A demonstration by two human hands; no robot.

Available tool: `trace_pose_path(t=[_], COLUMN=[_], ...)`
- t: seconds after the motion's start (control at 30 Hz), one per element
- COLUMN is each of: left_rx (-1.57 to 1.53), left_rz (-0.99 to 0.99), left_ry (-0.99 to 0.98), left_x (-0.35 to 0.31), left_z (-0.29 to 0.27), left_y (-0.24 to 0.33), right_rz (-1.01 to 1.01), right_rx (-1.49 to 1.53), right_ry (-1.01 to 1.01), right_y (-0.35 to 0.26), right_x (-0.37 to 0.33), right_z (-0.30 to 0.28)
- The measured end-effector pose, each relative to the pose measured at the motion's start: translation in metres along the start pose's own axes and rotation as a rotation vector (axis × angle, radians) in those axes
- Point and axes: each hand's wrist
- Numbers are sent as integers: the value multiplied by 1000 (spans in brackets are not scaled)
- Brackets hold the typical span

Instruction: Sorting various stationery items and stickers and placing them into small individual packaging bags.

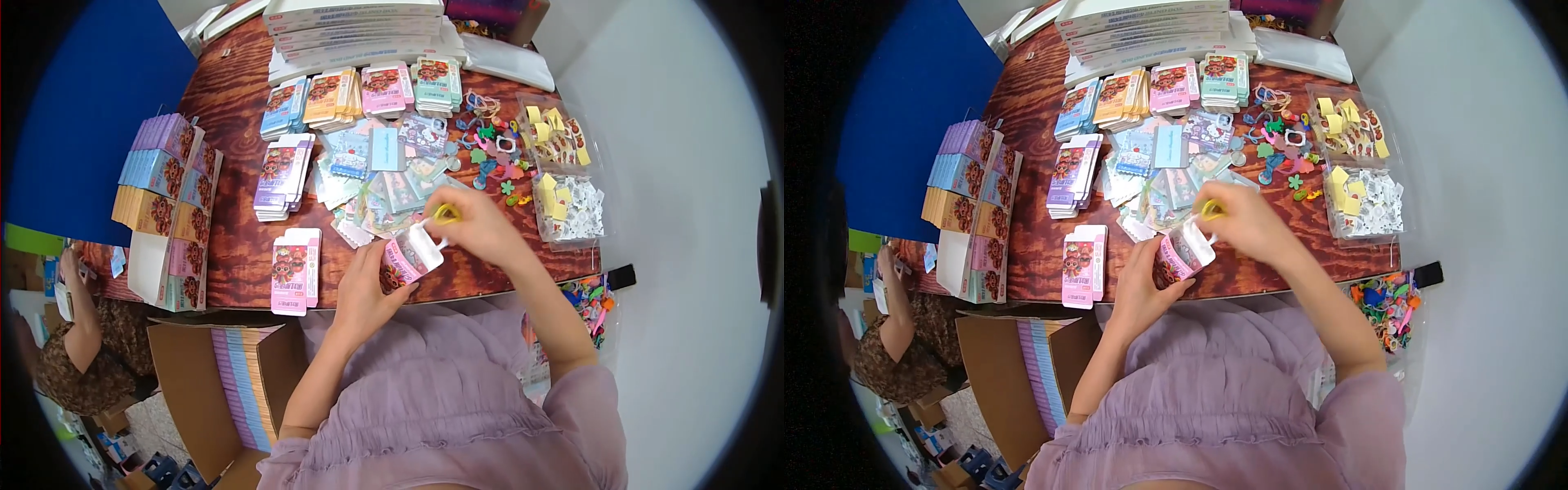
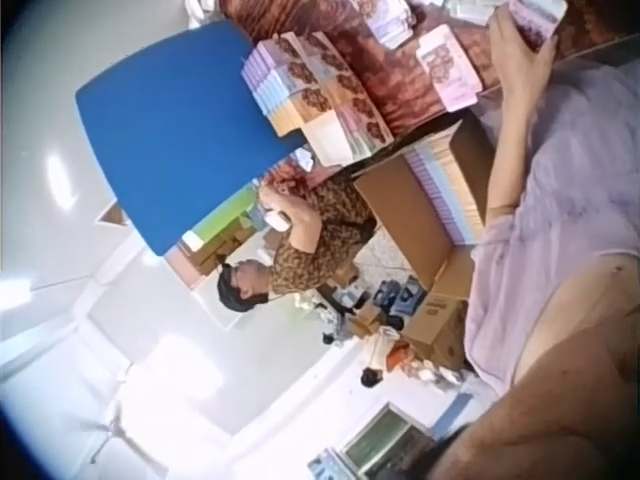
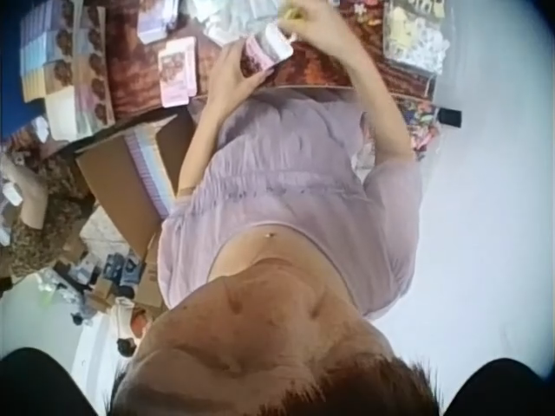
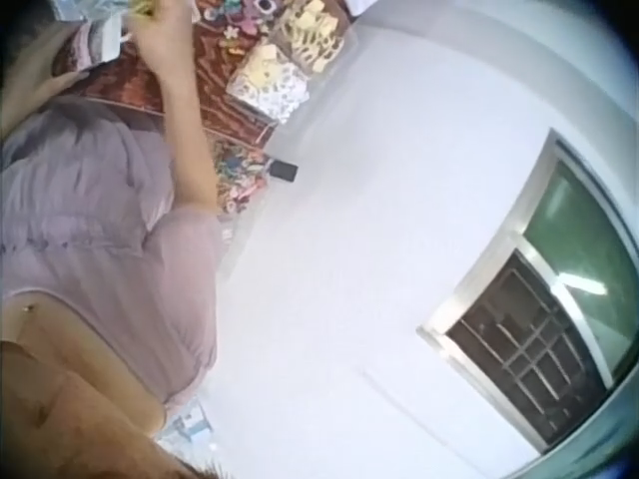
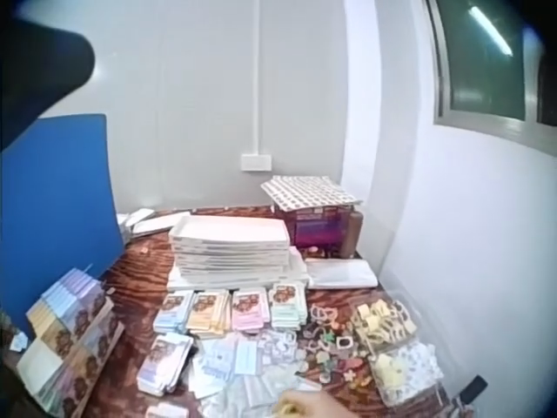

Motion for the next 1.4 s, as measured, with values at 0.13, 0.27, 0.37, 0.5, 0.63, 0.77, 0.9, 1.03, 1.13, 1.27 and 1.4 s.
trace_pose_path(t=[0.13,0.27,0.37,0.5,0.63,0.77,0.9,1.03,1.13,1.27,1.4], left_rx=[11,33,25,1,-16,-36,-15,-14,-29,-80,-137], left_rz=[14,-13,-6,0,3,7,-21,21,17,13,-21], left_ry=[29,34,50,49,72,58,87,93,75,43,42], left_x=[-5,-10,-12,-13,-13,-12,-13,-13,-12,-9,-8], left_z=[2,2,3,5,5,7,5,8,9,8,11], left_y=[1,3,5,1,4,3,3,1,3,2,6], right_rz=[-272,-345,-325,-300,-277,-393,-363,-296,-375,-450,-496], right_rx=[-268,-470,-447,-529,-389,-522,-341,-348,-323,-329,-321], right_ry=[40,57,84,49,105,58,58,74,66,98,226], right_y=[-1,-13,-8,-5,-15,-9,-17,-20,-25,-29,-27], right_x=[-16,-22,-23,-27,-25,-35,-38,-41,-45,-42,-49], right_z=[26,33,43,43,30,38,27,24,30,27,21])
Point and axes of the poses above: each hand's wrist, its own x-axis towards the middle knuckle, its own z-axis out of the palm, y = z × x, and after that the axes turned 15 degrees about y, right-handed
